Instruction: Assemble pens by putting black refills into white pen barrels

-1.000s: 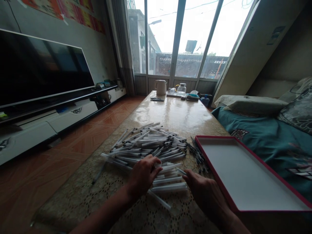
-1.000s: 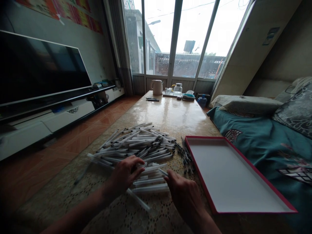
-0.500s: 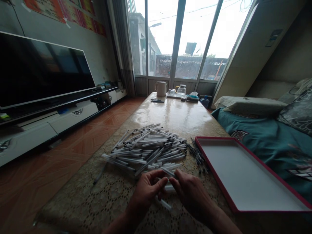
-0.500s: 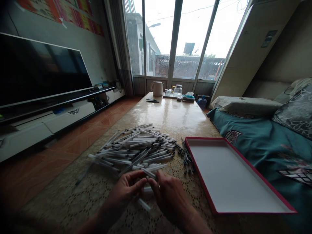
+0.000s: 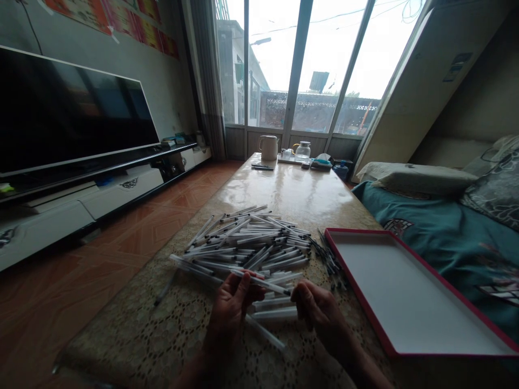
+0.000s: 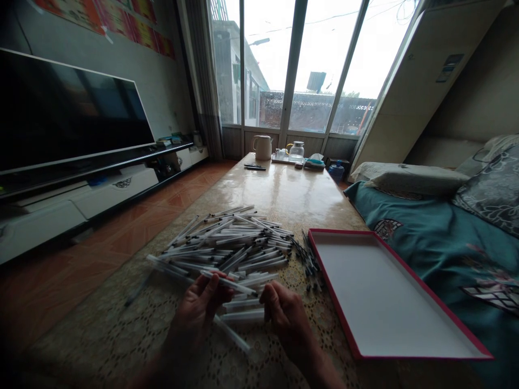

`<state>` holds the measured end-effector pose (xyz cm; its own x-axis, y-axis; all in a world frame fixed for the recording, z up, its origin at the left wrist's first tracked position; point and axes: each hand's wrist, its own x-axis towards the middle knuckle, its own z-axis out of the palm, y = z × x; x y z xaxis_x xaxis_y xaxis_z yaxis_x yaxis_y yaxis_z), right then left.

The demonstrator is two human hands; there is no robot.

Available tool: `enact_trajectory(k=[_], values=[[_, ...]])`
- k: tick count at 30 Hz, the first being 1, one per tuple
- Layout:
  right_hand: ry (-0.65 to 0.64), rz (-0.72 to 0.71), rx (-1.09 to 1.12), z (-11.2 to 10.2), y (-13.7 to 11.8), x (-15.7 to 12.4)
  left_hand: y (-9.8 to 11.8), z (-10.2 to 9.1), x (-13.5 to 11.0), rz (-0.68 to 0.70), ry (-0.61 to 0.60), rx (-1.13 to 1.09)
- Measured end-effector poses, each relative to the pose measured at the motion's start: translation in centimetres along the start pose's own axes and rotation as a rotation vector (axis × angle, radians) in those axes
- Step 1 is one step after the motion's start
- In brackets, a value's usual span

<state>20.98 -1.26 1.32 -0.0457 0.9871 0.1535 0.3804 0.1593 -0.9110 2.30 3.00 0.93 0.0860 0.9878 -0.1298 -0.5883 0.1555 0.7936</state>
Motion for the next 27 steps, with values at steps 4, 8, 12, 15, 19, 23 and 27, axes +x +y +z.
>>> enact_trajectory(k=[4,8,12,15,19,23,27], values=[[-0.024,-0.043,-0.021,0.38,0.02,-0.19,-0.17,-0.02,-0.01,0.003,0.014,0.020],[-0.014,-0.091,-0.087,0.53,0.01,-0.22,-0.25,-0.02,0.07,0.003,0.002,0.028],[-0.010,-0.107,-0.111,0.48,0.20,-0.10,-0.13,0.13,0.01,-0.011,-0.025,0.036],[0.002,-0.122,-0.108,0.39,0.20,-0.03,0.01,0.30,-0.17,-0.042,-0.047,0.074],[0.021,-0.104,-0.080,0.30,0.02,-0.11,-0.01,0.53,-0.33,-0.022,-0.016,0.121],[0.049,-0.104,-0.047,0.46,0.07,-0.16,-0.09,0.73,-0.38,-0.009,0.042,0.128],[0.127,-0.147,-0.036,0.62,0.13,-0.09,0.04,0.92,-0.46,-0.006,0.062,0.114]])
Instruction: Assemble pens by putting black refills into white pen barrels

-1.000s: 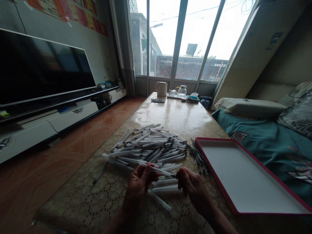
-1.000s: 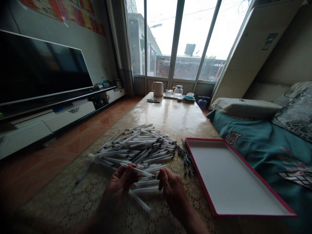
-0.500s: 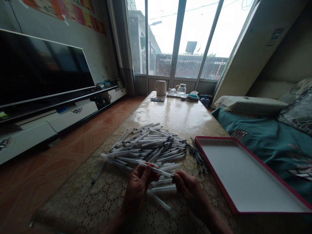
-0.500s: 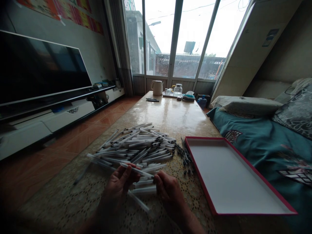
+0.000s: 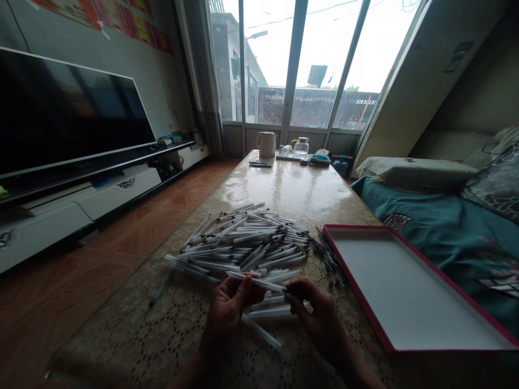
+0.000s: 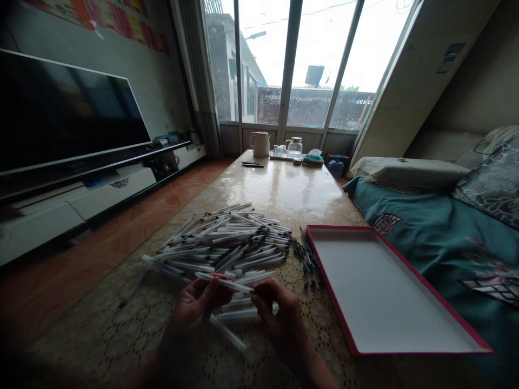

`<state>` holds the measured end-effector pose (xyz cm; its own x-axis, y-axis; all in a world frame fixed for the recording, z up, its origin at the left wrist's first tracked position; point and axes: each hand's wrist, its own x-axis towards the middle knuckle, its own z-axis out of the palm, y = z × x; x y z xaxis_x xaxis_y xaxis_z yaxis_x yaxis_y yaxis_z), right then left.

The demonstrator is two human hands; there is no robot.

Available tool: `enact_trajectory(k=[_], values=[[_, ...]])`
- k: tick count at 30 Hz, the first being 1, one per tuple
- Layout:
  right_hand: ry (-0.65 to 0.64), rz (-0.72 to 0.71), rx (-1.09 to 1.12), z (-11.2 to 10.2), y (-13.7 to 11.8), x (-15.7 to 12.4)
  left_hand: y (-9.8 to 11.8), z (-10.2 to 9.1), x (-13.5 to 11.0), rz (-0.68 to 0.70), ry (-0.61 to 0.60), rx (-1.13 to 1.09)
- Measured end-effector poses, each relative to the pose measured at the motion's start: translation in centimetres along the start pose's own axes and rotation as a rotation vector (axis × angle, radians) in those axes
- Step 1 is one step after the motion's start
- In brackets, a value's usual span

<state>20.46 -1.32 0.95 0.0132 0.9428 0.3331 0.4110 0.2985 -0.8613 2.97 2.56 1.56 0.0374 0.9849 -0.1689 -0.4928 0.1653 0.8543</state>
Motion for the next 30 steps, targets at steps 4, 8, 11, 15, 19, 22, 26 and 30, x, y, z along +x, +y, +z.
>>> enact_trajectory(k=[4,8,11,15,19,22,26,30], values=[[-0.003,-0.054,-0.120,-0.18,-0.04,0.13,0.04,0.08,-0.03,-0.010,0.015,-0.005],[-0.042,-0.097,-0.224,-0.22,0.27,0.15,-0.11,0.01,0.03,-0.024,0.002,0.014],[-0.015,-0.119,-0.226,-0.08,0.45,0.15,-0.14,-0.03,0.05,-0.022,0.003,0.023],[0.013,-0.109,-0.194,-0.13,0.30,0.25,-0.02,0.00,0.03,-0.005,0.008,0.020],[-0.034,-0.130,-0.249,-0.31,0.26,0.34,0.00,0.02,0.03,-0.009,0.012,0.020],[-0.031,-0.149,-0.270,-0.25,0.34,0.30,-0.02,0.04,0.02,-0.002,0.008,0.021],[0.008,-0.109,-0.220,-0.12,0.36,0.23,0.00,0.08,-0.03,0.012,0.003,0.024],[-0.030,-0.114,-0.243,-0.19,0.57,0.30,-0.07,0.01,0.03,0.002,-0.005,0.021]])
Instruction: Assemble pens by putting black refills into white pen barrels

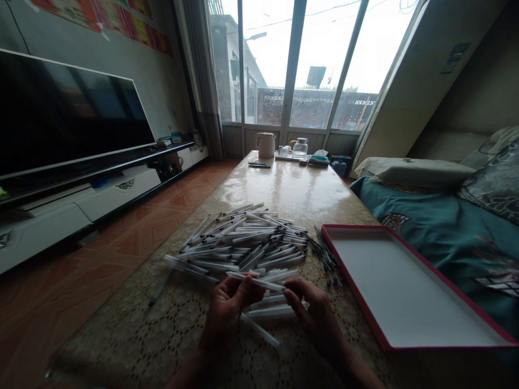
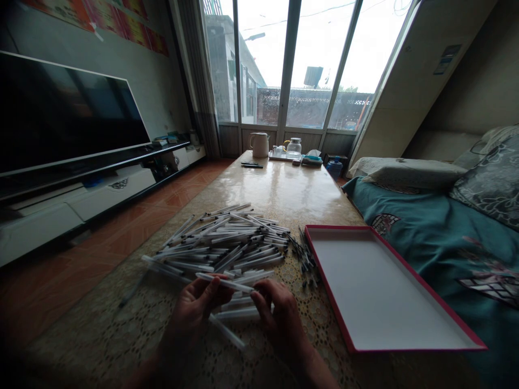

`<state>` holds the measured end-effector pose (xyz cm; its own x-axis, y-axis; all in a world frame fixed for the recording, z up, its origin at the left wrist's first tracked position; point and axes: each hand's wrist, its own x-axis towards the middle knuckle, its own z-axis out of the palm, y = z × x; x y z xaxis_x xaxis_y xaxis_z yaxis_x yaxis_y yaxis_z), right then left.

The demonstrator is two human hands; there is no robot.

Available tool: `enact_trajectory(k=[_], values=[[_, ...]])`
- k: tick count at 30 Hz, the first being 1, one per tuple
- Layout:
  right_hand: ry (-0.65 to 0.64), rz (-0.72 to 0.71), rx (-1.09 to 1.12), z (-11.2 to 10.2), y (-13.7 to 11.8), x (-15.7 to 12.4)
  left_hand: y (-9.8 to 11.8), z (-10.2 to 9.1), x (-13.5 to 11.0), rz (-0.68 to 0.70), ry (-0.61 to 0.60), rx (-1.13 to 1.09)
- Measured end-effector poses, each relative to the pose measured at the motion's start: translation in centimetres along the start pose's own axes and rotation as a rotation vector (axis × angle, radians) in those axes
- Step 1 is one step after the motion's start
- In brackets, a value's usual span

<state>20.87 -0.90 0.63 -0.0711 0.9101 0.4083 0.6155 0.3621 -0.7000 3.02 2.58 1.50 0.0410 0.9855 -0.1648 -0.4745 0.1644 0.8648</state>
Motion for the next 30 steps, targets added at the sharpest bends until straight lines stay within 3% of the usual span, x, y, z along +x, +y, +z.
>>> enact_trajectory(k=[14,30], values=[[0.009,-0.044,-0.058,0.10,0.12,-0.04,0.01,-0.05,0.08,-0.011,0.023,0.004],[0.000,0.021,-0.006,0.04,-0.10,-0.13,0.11,-0.03,0.07,-0.020,0.013,0.014]])
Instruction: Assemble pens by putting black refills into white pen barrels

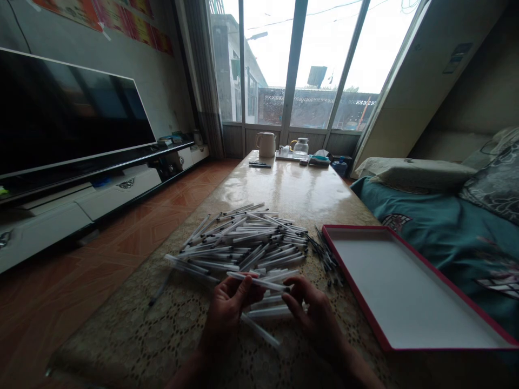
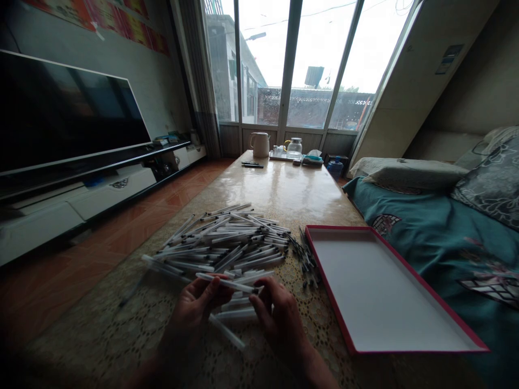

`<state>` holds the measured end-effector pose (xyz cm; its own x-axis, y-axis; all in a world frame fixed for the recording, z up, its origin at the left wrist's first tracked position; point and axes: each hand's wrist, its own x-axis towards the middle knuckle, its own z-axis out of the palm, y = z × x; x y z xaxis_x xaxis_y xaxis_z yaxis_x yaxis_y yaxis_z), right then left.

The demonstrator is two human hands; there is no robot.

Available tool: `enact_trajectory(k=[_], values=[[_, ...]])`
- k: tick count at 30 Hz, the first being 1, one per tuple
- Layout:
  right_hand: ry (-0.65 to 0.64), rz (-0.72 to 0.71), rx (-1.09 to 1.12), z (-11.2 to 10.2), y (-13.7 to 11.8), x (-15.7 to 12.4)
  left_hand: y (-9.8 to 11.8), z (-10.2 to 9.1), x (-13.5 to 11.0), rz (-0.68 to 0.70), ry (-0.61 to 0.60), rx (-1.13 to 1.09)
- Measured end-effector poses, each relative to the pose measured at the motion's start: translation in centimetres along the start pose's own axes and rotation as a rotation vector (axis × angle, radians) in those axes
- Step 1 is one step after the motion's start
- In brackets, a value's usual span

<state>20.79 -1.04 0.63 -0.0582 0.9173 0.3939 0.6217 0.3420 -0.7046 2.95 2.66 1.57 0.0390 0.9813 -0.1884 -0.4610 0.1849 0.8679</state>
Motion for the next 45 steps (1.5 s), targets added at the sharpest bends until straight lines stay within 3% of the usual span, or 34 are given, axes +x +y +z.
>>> enact_trajectory(k=[17,23,32,39,45], values=[[-0.016,-0.015,0.008,0.0,0.3,0.0,-0.2,-0.2,0.0,0.003,-0.008,0.000],[-0.013,0.029,0.173,0.0,-0.3,-0.1,-0.3,-0.5,0.2,-0.011,-0.039,-0.005],[0.113,0.176,0.447,-0.2,0.0,0.0,0.1,-0.9,0.4,-0.039,-0.026,-0.066],[0.016,0.126,0.347,0.0,-0.5,-0.1,-0.1,-0.7,0.4,-0.038,-0.038,-0.040],[0.051,0.122,0.157,-0.8,0.1,0.1,0.4,-0.7,0.3,-0.005,0.023,-0.098]])
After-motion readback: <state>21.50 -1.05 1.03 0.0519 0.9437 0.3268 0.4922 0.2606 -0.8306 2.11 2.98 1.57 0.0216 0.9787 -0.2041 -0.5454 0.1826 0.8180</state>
